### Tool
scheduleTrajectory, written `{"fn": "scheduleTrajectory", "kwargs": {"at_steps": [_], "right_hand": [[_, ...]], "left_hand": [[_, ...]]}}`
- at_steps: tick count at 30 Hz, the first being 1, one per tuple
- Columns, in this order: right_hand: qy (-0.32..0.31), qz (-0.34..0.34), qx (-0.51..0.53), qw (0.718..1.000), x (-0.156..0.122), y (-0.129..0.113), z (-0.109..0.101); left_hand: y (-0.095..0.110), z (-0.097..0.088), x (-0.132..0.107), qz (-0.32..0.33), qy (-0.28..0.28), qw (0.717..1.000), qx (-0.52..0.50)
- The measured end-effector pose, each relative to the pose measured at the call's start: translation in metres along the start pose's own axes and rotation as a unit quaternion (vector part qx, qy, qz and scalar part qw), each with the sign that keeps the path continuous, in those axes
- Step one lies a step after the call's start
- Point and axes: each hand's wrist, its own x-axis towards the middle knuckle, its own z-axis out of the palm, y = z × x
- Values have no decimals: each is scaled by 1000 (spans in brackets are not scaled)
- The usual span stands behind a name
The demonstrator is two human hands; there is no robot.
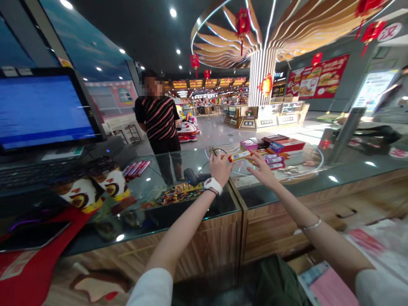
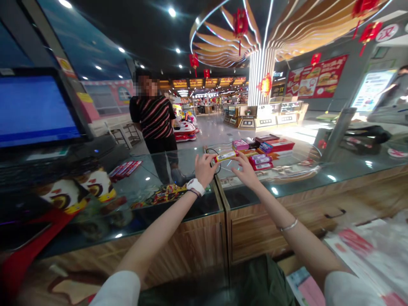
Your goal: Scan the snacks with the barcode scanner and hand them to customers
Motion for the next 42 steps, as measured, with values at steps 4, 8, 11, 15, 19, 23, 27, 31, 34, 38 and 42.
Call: {"fn": "scheduleTrajectory", "kwargs": {"at_steps": [4, 8, 11, 15, 19, 23, 27, 31, 34, 38, 42], "right_hand": [[38, 40, -8, 998, -24, 19, -25], [67, 84, -19, 994, -46, 38, -50], [94, 101, -30, 990, -56, 50, -71], [120, 108, -53, 986, -60, 64, -99], [103, 100, -104, 984, -57, 78, -122], [56, 53, -180, 981, -52, 91, -135], [18, 45, -258, 965, -50, 97, -131], [-24, 76, -343, 936, -52, 93, -125], [-42, 99, -375, 921, -53, 87, -125], [-56, 128, -397, 907, -54, 81, -126], [-80, 141, -402, 901, -53, 79, -125]], "left_hand": [[33, 30, 0, 3, -38, 999, -31], [62, 56, -3, 2, -71, 995, -73], [84, 71, -4, 12, -82, 989, -126], [112, 85, -3, 3, -112, 972, -206], [129, 97, -3, 19, -165, 963, -211], [128, 105, -2, 50, -246, 955, -161], [120, 107, 2, 54, -290, 947, -127], [113, 107, 1, 42, -294, 947, -122], [110, 108, -4, 52, -302, 946, -111], [109, 111, -9, 76, -300, 946, -95], [110, 112, -9, 78, -288, 952, -71]]}}
